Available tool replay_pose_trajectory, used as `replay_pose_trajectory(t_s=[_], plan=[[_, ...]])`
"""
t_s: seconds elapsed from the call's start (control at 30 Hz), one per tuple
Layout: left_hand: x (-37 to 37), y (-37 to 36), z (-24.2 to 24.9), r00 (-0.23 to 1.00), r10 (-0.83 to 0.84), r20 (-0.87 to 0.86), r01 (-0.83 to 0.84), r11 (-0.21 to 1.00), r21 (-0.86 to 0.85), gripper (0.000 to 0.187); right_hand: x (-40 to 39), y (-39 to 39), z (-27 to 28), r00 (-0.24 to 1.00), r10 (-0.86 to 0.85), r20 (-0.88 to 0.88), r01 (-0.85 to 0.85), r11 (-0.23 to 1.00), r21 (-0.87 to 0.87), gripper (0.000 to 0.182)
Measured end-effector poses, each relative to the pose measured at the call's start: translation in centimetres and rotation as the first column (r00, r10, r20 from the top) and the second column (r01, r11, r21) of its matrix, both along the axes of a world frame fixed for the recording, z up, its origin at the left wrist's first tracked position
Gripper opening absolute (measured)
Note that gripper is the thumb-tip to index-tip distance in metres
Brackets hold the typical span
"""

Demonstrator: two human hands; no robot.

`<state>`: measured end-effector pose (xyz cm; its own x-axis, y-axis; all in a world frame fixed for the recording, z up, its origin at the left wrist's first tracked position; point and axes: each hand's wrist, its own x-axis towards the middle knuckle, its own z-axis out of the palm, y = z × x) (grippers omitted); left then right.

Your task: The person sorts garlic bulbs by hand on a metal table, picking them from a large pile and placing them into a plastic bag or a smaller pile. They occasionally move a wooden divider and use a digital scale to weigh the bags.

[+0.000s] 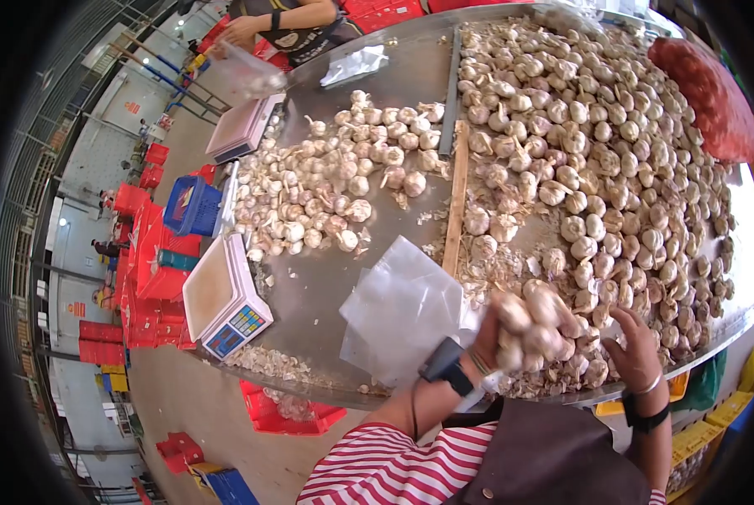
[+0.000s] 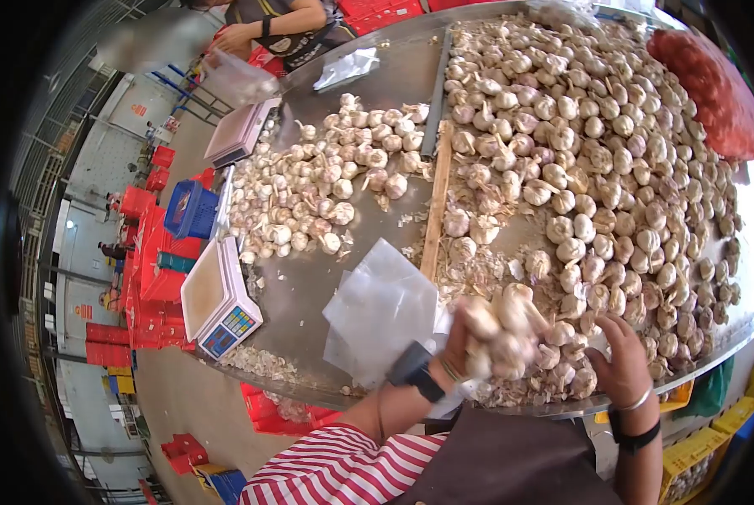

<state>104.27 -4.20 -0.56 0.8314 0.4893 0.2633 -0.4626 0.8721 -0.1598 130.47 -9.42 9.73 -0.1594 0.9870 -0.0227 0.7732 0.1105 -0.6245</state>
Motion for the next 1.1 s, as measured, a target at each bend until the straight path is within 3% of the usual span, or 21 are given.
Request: replay_pose_trajectory(t_s=[0.07,0.1,0.13,0.17,0.2,0.27,0.3,0.37,0.4,0.47,0.5,0.53,0.6,0.67,0.73,0.87,0.93,1.0,1.03,1.07,1.1], plan=[[-6.6,3.3,1.2,0.987,0.060,-0.152,-0.120,0.897,-0.425,0.083,3.1,-1.2,-1.0,0.975,-0.016,0.221,0.023,0.999,-0.033,0.033],[-9.9,6.6,0.1,0.655,0.544,-0.524,-0.504,0.832,0.233,0.083,4.9,-2.2,-2.2,0.974,-0.013,0.225,0.019,0.999,-0.026,0.033],[-12.4,8.5,2.7,0.541,0.567,-0.621,-0.662,0.743,0.101,0.074,6.5,-3.4,-3.8,0.932,-0.016,0.363,0.074,0.987,-0.145,0.027],[-14.1,10.6,6.7,0.603,0.661,-0.447,-0.657,0.729,0.191,0.073,7.2,-3.9,-4.8,0.871,-0.007,0.492,0.150,0.956,-0.253,0.022],[-16.5,12.4,7.2,0.120,0.825,-0.553,-0.667,0.479,0.570,0.068,6.8,-3.9,-4.9,0.870,-0.018,0.493,0.161,0.955,-0.249,0.022],[-21.2,15.2,5.8,-0.351,0.480,-0.804,-0.698,0.439,0.566,0.055,6.3,-4.3,-4.2,0.845,0.122,0.521,0.046,0.954,-0.296,0.017],[-22.8,15.9,3.0,-0.569,0.543,-0.618,-0.579,0.269,0.770,0.050,6.5,-4.7,-5.1,0.852,0.109,0.513,0.023,0.969,-0.245,0.017],[-21.6,16.0,2.6,-0.524,0.584,-0.619,-0.461,0.417,0.783,0.045,6.7,-4.7,-6.2,0.843,0.126,0.522,0.035,0.957,-0.288,0.019],[-15.0,13.7,6.6,-0.497,0.617,-0.610,-0.465,0.405,0.787,0.032,6.6,-5.4,-6.4,0.804,0.126,0.581,-0.006,0.979,-0.203,0.021],[-10.9,12.3,5.1,-0.411,0.637,-0.652,-0.450,0.480,0.753,0.032,6.0,-4.5,-6.9,0.845,0.084,0.528,0.042,0.974,-0.223,0.019],[-7.0,10.3,5.6,-0.297,0.744,-0.598,-0.132,0.589,0.798,0.031,6.3,-4.7,-7.3,0.848,0.070,0.526,0.057,0.974,-0.220,0.019],[-4.0,8.2,5.6,-0.151,0.823,-0.547,0.196,0.567,0.800,0.031,6.6,-5.0,-7.5,0.854,0.067,0.516,0.051,0.976,-0.210,0.020],[1.4,3.8,3.1,0.135,0.870,-0.474,0.600,0.309,0.738,0.027,6.4,-4.7,-6.0,0.869,0.039,0.493,0.106,0.959,-0.263,0.022],[7.3,-0.7,4.4,0.365,0.931,0.004,0.795,-0.314,0.519,0.033,7.3,-5.4,-1.4,0.920,-0.234,0.315,0.276,0.956,-0.097,0.025],[8.6,-1.3,3.6,0.331,0.941,0.069,0.833,-0.326,0.446,0.034,9.6,-7.9,0.2,0.890,-0.426,0.164,0.421,0.905,0.068,0.027],[8.9,0.5,1.2,0.342,0.938,0.054,0.869,-0.337,0.362,0.026,15.5,-14.3,0.4,0.570,-0.701,0.428,0.753,0.655,0.070,0.044],[8.1,1.4,0.3,0.343,0.932,0.120,0.830,-0.361,0.426,0.019,16.3,-15.6,0.6,0.530,-0.716,0.455,0.746,0.649,0.151,0.054],[7.2,2.5,0.6,0.203,0.968,-0.149,0.705,-0.039,0.708,0.013,16.0,-14.7,0.5,0.657,-0.700,0.281,0.667,0.713,0.217,0.061],[6.6,3.3,1.4,0.214,0.966,-0.145,0.709,-0.052,0.703,0.013,14.8,-13.7,1.0,0.706,-0.684,0.183,0.683,0.726,0.082,0.055],[6.1,4.2,3.5,0.150,0.787,-0.598,0.443,0.487,0.752,0.011,14.3,-13.2,0.0,0.778,-0.618,0.110,0.612,0.786,0.088,0.049],[5.8,4.6,4.7,0.246,0.395,-0.885,0.122,0.893,0.433,0.010,13.0,-11.9,0.1,0.819,-0.557,0.139,0.554,0.830,0.061,0.040]])
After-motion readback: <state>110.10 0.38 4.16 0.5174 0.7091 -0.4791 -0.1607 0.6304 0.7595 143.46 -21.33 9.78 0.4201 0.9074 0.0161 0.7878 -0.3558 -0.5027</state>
